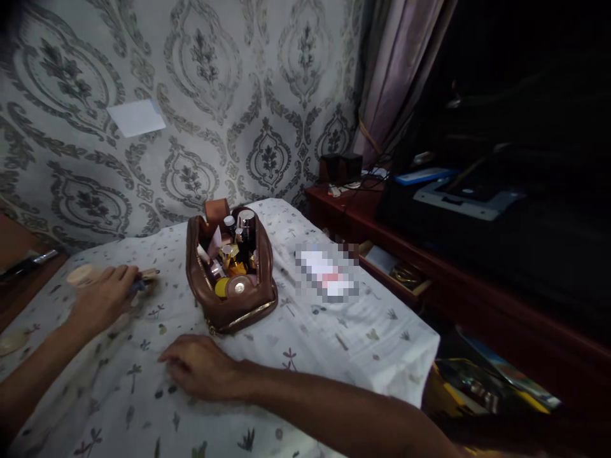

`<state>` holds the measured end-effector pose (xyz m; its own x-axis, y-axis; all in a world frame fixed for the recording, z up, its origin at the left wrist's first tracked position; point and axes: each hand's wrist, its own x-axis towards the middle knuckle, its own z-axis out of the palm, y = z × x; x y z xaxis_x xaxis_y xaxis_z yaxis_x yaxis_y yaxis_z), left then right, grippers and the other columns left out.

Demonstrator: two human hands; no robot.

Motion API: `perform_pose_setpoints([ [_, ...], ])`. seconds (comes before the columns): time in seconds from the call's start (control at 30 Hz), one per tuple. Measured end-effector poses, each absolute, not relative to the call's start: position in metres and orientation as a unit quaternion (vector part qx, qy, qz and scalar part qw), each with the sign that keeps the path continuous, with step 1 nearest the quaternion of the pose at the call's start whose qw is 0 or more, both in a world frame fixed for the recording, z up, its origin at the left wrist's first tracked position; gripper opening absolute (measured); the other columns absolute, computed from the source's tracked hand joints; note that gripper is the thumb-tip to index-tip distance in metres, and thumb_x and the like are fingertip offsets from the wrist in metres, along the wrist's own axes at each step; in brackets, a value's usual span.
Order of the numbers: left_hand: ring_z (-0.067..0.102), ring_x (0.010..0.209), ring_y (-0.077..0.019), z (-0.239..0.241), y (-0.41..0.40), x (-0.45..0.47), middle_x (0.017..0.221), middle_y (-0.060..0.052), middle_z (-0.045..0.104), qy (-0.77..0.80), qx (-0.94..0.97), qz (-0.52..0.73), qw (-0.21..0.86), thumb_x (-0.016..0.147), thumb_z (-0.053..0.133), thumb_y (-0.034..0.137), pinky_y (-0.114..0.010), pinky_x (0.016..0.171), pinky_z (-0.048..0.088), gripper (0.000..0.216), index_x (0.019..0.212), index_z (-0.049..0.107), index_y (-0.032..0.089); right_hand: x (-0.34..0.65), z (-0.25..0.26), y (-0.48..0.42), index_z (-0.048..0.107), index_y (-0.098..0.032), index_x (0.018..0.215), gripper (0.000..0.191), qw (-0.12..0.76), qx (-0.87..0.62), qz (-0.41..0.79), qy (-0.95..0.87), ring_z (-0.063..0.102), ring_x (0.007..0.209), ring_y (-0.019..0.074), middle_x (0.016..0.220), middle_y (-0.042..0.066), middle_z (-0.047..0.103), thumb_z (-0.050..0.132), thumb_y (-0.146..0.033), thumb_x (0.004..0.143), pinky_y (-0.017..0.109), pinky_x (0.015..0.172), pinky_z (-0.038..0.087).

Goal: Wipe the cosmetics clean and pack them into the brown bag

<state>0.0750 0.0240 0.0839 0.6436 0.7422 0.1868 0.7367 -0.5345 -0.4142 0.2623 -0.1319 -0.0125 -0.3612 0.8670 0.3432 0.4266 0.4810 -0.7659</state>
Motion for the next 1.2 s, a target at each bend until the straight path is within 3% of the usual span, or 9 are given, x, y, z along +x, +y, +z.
perform_pose_setpoints([
  [0.23, 0.058, 0.105, -0.0281, 0.039, -0.066, 0.080, 0.105, -0.011, 0.064, -0.376, -0.913, -0.049, 0.149, 0.090, 0.044, 0.013, -0.030, 0.060, 0.048, 0.023, 0.102, 0.062, 0.020, 0.261, -0.022, -0.128, 0.044, -0.016, 0.143, 0.052, 0.483, -0.466, 0.355, -0.651, 0.067, 0.094, 0.0204, 0.119, 0.014, 0.064, 0.053, -0.021, 0.092, 0.035, 0.082, 0.057],
  [0.33, 0.060, 0.103, -0.0256, 0.034, -0.068, 0.071, 0.105, -0.009, 0.066, -0.370, -0.921, -0.107, 0.054, 0.094, 0.040, 0.019, -0.030, 0.068, 0.049, 0.024, 0.098, 0.063, 0.021, 0.257, -0.024, -0.127, 0.044, -0.018, 0.142, 0.050, 0.493, -0.461, 0.370, -0.639, 0.066, 0.095, 0.0196, 0.120, 0.013, 0.062, 0.051, -0.022, 0.093, 0.034, 0.080, 0.058],
  [0.4, 0.061, 0.091, -0.0230, 0.037, -0.057, 0.066, 0.098, -0.007, 0.067, -0.389, -0.905, -0.170, -0.026, 0.096, 0.040, 0.030, -0.031, 0.072, 0.048, 0.025, 0.094, 0.063, 0.019, 0.255, -0.023, -0.126, 0.046, -0.019, 0.140, 0.049, 0.488, -0.465, 0.380, -0.633, 0.066, 0.093, 0.0186, 0.119, 0.012, 0.062, 0.051, -0.021, 0.091, 0.033, 0.077, 0.058],
  [0.57, 0.057, 0.068, -0.0186, 0.040, -0.018, 0.066, 0.074, -0.001, 0.063, -0.461, -0.827, -0.276, -0.165, 0.093, 0.044, 0.048, -0.029, 0.065, 0.044, 0.036, 0.087, 0.063, 0.019, 0.246, -0.019, -0.117, 0.051, -0.016, 0.136, 0.051, 0.460, -0.522, 0.338, -0.634, 0.064, 0.089, 0.0199, 0.107, 0.009, 0.063, 0.054, -0.018, 0.085, 0.041, 0.087, 0.056],
  [0.77, 0.061, 0.106, -0.0297, 0.009, -0.011, 0.074, 0.113, -0.013, 0.069, -0.438, -0.847, -0.254, -0.165, 0.091, 0.043, 0.055, -0.044, 0.097, 0.045, 0.050, 0.115, 0.064, 0.016, 0.231, -0.029, -0.100, 0.040, -0.017, 0.147, 0.064, 0.503, -0.535, 0.338, -0.589, 0.063, 0.097, 0.0224, 0.130, 0.015, 0.057, 0.055, -0.020, 0.084, 0.045, 0.093, 0.054],
  [0.87, 0.060, 0.114, -0.0305, 0.002, -0.017, 0.073, 0.123, -0.015, 0.066, -0.444, -0.839, -0.265, -0.170, 0.090, 0.047, 0.055, -0.045, 0.101, 0.045, 0.055, 0.127, 0.059, 0.016, 0.227, -0.039, -0.100, 0.037, -0.016, 0.149, 0.067, 0.533, -0.525, 0.342, -0.569, 0.063, 0.102, 0.0235, 0.138, 0.017, 0.053, 0.055, -0.021, 0.084, 0.046, 0.098, 0.051],
  [0.97, 0.062, 0.109, -0.0291, 0.004, -0.021, 0.071, 0.117, -0.014, 0.067, -0.445, -0.818, -0.323, -0.168, 0.087, 0.053, 0.054, -0.043, 0.098, 0.048, 0.054, 0.124, 0.061, 0.015, 0.228, -0.047, -0.100, 0.034, -0.017, 0.151, 0.068, 0.553, -0.506, 0.379, -0.542, 0.063, 0.101, 0.0230, 0.138, 0.017, 0.054, 0.056, -0.027, 0.087, 0.044, 0.094, 0.053],
  [1.07, 0.063, 0.104, -0.0269, 0.012, -0.024, 0.073, 0.111, -0.011, 0.069, -0.441, -0.796, -0.377, -0.174, 0.088, 0.055, 0.051, -0.038, 0.092, 0.049, 0.046, 0.117, 0.065, 0.016, 0.229, -0.049, -0.097, 0.037, -0.017, 0.149, 0.071, 0.566, -0.500, 0.421, -0.501, 0.063, 0.099, 0.0223, 0.132, 0.015, 0.059, 0.063, -0.036, 0.085, 0.041, 0.090, 0.054],
  [1.2, 0.065, 0.092, -0.0236, 0.017, -0.028, 0.075, 0.098, -0.007, 0.073, -0.421, -0.789, -0.396, -0.210, 0.089, 0.054, 0.047, -0.034, 0.084, 0.049, 0.035, 0.100, 0.070, 0.018, 0.230, -0.040, -0.095, 0.055, -0.017, 0.133, 0.057, 0.555, -0.467, 0.473, -0.499, 0.063, 0.085, 0.0189, 0.098, 0.006, 0.067, 0.068, -0.041, 0.082, 0.033, 0.079, 0.054],
])
